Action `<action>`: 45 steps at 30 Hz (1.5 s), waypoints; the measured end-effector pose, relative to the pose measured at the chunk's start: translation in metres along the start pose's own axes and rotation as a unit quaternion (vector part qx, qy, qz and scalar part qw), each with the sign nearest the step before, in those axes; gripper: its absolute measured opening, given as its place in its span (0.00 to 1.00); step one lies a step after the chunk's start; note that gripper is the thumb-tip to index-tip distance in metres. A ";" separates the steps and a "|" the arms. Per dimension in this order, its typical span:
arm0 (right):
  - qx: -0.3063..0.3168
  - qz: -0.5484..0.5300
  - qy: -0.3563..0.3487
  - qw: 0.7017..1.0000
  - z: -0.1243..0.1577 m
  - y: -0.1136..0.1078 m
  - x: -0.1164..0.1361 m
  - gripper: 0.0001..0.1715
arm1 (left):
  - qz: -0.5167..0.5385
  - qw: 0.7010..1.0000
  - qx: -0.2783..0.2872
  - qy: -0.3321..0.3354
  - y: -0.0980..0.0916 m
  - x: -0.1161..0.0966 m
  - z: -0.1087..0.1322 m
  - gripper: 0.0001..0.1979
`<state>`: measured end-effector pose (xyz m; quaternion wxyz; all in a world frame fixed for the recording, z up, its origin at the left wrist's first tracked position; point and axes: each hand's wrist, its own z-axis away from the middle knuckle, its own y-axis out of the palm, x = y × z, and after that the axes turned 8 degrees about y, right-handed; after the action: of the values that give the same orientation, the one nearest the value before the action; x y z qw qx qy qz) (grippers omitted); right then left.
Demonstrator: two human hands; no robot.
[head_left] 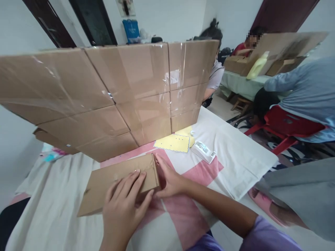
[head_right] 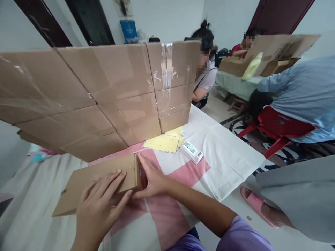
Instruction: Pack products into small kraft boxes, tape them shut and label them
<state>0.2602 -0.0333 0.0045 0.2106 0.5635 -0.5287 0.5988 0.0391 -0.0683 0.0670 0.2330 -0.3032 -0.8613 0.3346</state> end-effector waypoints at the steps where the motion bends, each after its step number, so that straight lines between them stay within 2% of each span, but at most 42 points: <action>1: 0.016 0.010 0.006 1.000 -0.005 -0.001 0.003 0.89 | 0.000 1.000 0.007 0.005 -0.001 0.000 0.000 0.24; 3: 0.021 0.023 0.004 0.999 -0.012 0.000 0.007 0.90 | -0.001 1.000 0.021 0.006 -0.004 0.000 0.002 0.23; 6: -0.013 0.028 -0.031 0.999 -0.008 0.005 0.006 0.78 | 0.001 0.999 0.027 0.017 -0.009 -0.003 0.006 0.21; 8: -0.052 0.026 -0.064 0.996 0.003 0.007 0.003 0.68 | 0.005 0.999 0.018 0.051 -0.013 -0.007 0.004 0.20; 12: -0.145 0.020 -0.133 0.980 0.046 -0.007 0.013 0.65 | 0.038 0.991 -0.018 0.128 -0.022 -0.028 -0.018 0.20; 14: -0.196 0.052 -0.131 0.970 0.074 -0.025 0.028 0.62 | 0.077 0.987 -0.029 0.137 -0.025 -0.045 -0.040 0.20; 17: -0.264 0.144 -0.088 0.950 0.117 -0.060 0.054 0.60 | 0.162 0.978 -0.029 0.128 -0.022 -0.075 -0.080 0.19; 19: -0.297 0.194 -0.066 0.933 0.142 -0.085 0.068 0.56 | 0.203 0.967 -0.020 0.152 -0.015 -0.093 -0.106 0.21; 22: -0.350 0.258 -0.047 0.899 0.168 -0.121 0.080 0.50 | 0.209 0.956 -0.018 0.205 -0.002 -0.116 -0.139 0.23; 25: -0.434 0.308 -0.023 0.846 0.184 -0.163 0.077 0.48 | 0.183 0.958 -0.053 0.214 0.012 -0.127 -0.152 0.26; 28: -0.519 0.319 0.013 0.793 0.188 -0.216 0.052 0.50 | 0.176 0.964 -0.061 0.192 0.032 -0.119 -0.134 0.27; 31: -0.582 0.342 0.054 0.736 0.175 -0.273 0.007 0.52 | 0.158 0.975 -0.027 0.156 0.056 -0.089 -0.087 0.24; 33: -0.605 0.346 0.086 0.712 0.155 -0.304 -0.030 0.53 | 0.112 0.983 0.029 0.146 0.074 -0.066 -0.048 0.26; 35: -0.597 0.329 0.120 0.721 0.124 -0.325 -0.066 0.55 | 0.070 0.988 0.065 0.124 0.090 -0.047 -0.013 0.30; 37: -0.581 0.309 0.145 0.739 0.087 -0.337 -0.096 0.56 | 0.053 0.989 0.090 0.102 0.103 -0.036 0.013 0.33; 39: -0.572 0.297 0.158 0.748 0.050 -0.343 -0.121 0.56 | 0.045 0.989 0.117 0.074 0.112 -0.031 0.026 0.34; 41: -0.565 0.292 0.166 0.754 0.016 -0.348 -0.138 0.56 | 0.036 0.988 0.142 0.052 0.117 -0.031 0.028 0.35; 45: -0.549 0.289 0.189 0.761 -0.028 -0.356 -0.154 0.56 | 0.030 0.985 0.160 0.050 0.121 -0.031 0.023 0.35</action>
<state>0.5923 0.1700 0.0125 0.3960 0.0472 -0.8545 0.3329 0.0914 -0.0275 -0.0411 0.3108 -0.3040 -0.7747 0.4592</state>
